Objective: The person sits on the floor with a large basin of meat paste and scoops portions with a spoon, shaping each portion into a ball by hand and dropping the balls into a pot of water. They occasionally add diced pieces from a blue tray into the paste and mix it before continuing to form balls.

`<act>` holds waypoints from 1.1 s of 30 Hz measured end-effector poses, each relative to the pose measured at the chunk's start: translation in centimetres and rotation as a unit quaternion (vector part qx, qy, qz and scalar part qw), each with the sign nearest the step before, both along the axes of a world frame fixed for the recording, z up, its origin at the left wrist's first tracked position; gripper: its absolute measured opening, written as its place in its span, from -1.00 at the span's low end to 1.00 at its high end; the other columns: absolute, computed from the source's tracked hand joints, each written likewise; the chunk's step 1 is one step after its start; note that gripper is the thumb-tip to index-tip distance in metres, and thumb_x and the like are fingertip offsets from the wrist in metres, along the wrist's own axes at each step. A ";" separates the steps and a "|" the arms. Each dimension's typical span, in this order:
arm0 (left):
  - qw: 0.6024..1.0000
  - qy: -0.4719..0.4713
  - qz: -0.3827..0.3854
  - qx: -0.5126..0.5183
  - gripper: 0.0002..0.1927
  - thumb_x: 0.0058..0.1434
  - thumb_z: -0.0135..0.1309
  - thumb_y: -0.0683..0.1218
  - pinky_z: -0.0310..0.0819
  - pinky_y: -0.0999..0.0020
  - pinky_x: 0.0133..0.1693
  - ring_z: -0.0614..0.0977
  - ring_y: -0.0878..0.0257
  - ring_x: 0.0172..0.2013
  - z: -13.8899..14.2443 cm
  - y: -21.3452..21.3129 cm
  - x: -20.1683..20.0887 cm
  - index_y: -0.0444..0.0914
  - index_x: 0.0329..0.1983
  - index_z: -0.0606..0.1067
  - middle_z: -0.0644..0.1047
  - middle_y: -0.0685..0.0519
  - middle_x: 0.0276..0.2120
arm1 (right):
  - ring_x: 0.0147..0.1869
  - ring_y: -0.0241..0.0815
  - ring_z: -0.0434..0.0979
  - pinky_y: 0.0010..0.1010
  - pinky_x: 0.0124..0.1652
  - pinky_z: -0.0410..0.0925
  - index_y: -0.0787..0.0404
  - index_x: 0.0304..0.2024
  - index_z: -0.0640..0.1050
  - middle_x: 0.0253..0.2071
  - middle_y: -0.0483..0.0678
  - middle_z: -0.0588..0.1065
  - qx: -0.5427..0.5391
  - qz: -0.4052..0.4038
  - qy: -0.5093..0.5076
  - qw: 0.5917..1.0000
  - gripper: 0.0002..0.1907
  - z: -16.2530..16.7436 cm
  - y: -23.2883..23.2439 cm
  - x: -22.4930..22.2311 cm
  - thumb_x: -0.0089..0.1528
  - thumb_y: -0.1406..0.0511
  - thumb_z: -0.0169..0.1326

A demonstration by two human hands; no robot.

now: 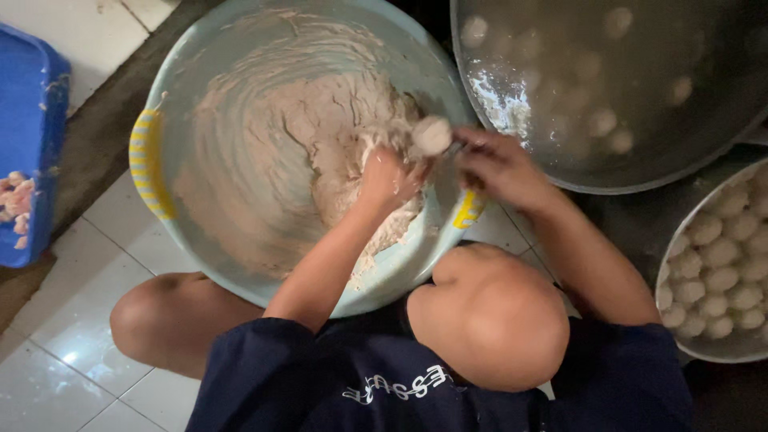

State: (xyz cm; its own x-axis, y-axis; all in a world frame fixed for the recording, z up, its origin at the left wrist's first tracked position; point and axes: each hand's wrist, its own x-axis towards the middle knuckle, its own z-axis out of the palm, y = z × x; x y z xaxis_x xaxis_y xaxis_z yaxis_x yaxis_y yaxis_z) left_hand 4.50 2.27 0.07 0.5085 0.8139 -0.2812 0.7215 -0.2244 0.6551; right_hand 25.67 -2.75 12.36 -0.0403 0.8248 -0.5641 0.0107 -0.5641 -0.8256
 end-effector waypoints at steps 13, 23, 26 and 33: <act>0.999 0.041 0.014 0.029 -0.46 0.19 0.19 0.17 0.52 -0.07 -0.16 0.60 -0.28 -0.25 -1.1 -3.3 -6.9 -0.48 -0.39 0.52 0.53 -0.41 -0.34 | -0.15 -0.27 0.46 -0.42 -0.13 0.36 0.45 -0.05 0.51 -0.06 0.04 0.42 0.314 -0.041 -0.488 0.813 -0.91 -5.4 5.8 12.3 0.46 0.49 -0.01; 0.985 -0.030 -0.025 0.166 -0.66 0.22 0.08 0.04 0.46 -0.05 -0.16 0.59 -0.14 -0.26 7.1 -0.8 -9.2 -0.35 -0.41 0.57 0.54 -0.23 -0.41 | 0.01 -0.34 0.55 -0.47 0.03 0.43 0.32 0.41 0.49 0.09 0.01 0.55 0.278 0.007 -0.370 0.887 -0.52 5.8 3.1 2.0 0.43 0.48 0.12; 0.964 0.022 -0.047 0.261 -0.67 0.27 0.08 0.04 0.45 -0.04 -0.17 0.58 -0.13 -0.24 12.4 3.0 -12.1 -0.28 -0.48 0.56 0.54 -0.19 -0.38 | -0.01 -0.36 0.51 -0.49 0.02 0.40 0.30 0.38 0.48 0.09 -0.05 0.54 0.258 0.025 -0.291 0.921 -0.53 10.1 3.3 -1.4 0.40 0.44 0.14; 0.944 -0.102 0.157 0.272 -0.68 0.19 0.16 0.00 0.47 -0.05 -0.16 0.59 -0.20 -0.23 16.4 4.4 -19.5 -0.41 -0.29 0.54 0.53 -0.26 -0.35 | -0.03 -0.32 0.52 -0.45 -0.05 0.38 0.34 0.19 0.53 0.00 -0.03 0.55 0.218 0.113 -0.327 0.913 -0.61 16.7 5.0 -9.9 0.34 0.34 0.24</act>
State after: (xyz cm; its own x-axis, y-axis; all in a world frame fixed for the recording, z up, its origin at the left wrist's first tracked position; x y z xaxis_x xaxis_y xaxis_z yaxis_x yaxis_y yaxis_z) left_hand -14.98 6.72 16.49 0.2174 0.9294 0.2984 0.6800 -0.3635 0.6368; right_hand 15.77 2.25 29.04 -0.0091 0.9888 -0.1487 0.6563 -0.1063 -0.7469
